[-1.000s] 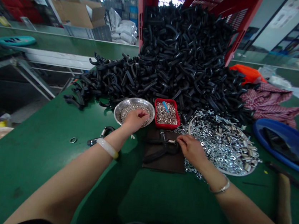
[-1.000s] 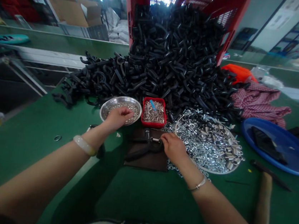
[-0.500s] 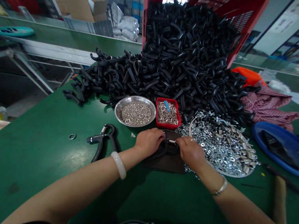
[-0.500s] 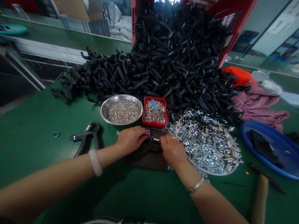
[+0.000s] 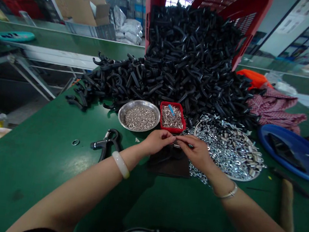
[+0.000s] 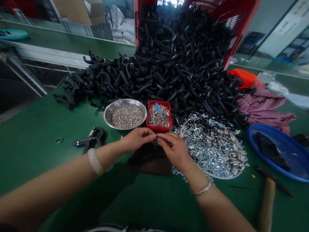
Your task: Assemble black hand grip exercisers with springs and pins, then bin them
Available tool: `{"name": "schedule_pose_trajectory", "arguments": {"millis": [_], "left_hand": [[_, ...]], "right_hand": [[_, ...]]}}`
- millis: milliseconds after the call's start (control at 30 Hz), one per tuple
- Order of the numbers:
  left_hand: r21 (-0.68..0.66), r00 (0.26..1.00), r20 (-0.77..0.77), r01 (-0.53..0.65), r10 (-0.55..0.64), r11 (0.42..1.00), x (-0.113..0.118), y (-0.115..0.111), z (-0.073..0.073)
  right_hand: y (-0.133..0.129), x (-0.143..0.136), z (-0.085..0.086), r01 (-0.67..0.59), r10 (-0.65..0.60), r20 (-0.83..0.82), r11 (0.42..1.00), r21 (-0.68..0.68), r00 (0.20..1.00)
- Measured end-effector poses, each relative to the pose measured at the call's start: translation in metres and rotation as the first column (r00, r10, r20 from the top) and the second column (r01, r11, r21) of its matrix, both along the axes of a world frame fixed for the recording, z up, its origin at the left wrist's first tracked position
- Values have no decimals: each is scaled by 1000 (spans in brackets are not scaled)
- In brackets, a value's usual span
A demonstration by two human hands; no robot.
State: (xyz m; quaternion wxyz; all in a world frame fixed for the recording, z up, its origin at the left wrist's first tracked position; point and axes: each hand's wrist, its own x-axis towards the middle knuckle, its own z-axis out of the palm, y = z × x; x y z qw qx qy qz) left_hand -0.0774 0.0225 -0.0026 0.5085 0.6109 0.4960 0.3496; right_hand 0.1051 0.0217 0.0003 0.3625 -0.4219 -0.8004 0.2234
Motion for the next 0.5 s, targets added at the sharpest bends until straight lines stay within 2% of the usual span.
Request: {"name": "schedule_pose_trajectory", "arguments": {"millis": [100,200,333,500], "left_hand": [[-272,963,267,57,19,961,-1,0,6],[-433,909,416,173,26,885,-5,-2,8],[-489,848,529,264,42,831,-7,-3,5],[-498,796,592,238,126,834,2,-5,6]], "right_hand": [[1,-15,1,-5,-16,-222,996,-94,975],[3,-23,-1,-77,-23,-360,963,-259,933],[0,-30,-5,-164,-74,-518,903,-398,852],[-8,-40,-6,-113,-165,-580,904,-413,798]]}}
